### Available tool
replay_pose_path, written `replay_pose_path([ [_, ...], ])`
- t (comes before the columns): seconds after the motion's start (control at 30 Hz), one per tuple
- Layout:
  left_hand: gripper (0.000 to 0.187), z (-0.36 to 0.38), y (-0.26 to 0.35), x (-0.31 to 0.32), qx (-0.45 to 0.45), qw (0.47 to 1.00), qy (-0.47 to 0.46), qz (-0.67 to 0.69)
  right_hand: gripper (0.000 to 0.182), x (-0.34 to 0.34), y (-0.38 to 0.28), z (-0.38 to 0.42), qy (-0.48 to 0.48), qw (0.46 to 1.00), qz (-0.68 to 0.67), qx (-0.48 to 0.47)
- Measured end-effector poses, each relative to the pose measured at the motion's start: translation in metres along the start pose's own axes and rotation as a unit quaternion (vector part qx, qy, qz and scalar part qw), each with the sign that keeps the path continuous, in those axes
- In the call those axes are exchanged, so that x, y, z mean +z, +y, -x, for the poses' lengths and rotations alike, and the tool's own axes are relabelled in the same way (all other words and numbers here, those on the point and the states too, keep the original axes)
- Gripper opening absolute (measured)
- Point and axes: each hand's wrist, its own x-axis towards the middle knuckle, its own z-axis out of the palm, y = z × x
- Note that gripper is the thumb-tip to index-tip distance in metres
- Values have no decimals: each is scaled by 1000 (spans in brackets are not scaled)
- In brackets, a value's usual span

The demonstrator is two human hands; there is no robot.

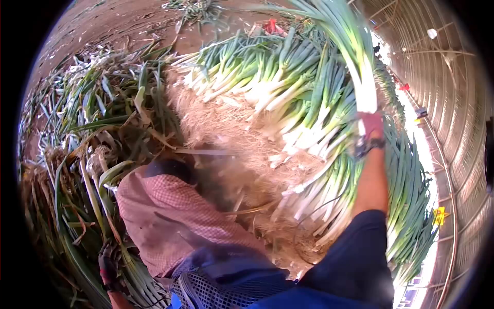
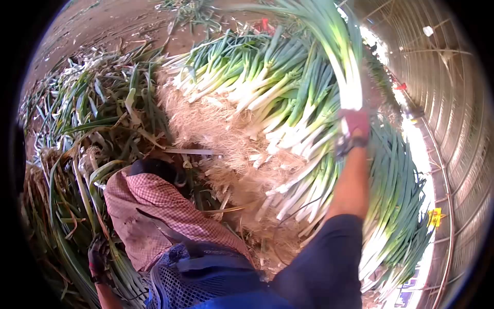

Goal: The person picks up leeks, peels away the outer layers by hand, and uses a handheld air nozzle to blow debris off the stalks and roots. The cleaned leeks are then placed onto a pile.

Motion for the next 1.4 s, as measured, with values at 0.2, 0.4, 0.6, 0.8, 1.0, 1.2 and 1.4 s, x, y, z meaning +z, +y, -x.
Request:
replay_pose_path([
  [0.2, 48, -7, -18, 8, -14, 1000, -3, 1, 50, 66, 159, 84, 14, 976, 157, 152],
  [0.4, 52, -11, -13, -2, -20, 1000, 2, -22, 37, 67, 99, 78, -18, 925, -253, 283],
  [0.6, 51, -4, -14, 10, -3, 999, 6, -37, 65, 107, 76, 119, 80, 954, -164, 239],
  [0.8, 48, 3, -7, 28, 2, 998, 21, -52, 54, 100, 59, 131, 36, 965, -149, 213],
  [1.0, 47, 12, 0, 43, 21, 997, 36, -67, 58, 113, 66, 141, 30, 974, -119, 190],
  [1.2, 49, 6, -7, 30, 10, 997, 34, -68, 61, 117, 46, 160, 20, 978, -102, 179],
  [1.4, 51, 9, -3, 39, 16, 997, 39, -67, 73, 117, 27, 166, 5, 963, -79, 258],
])
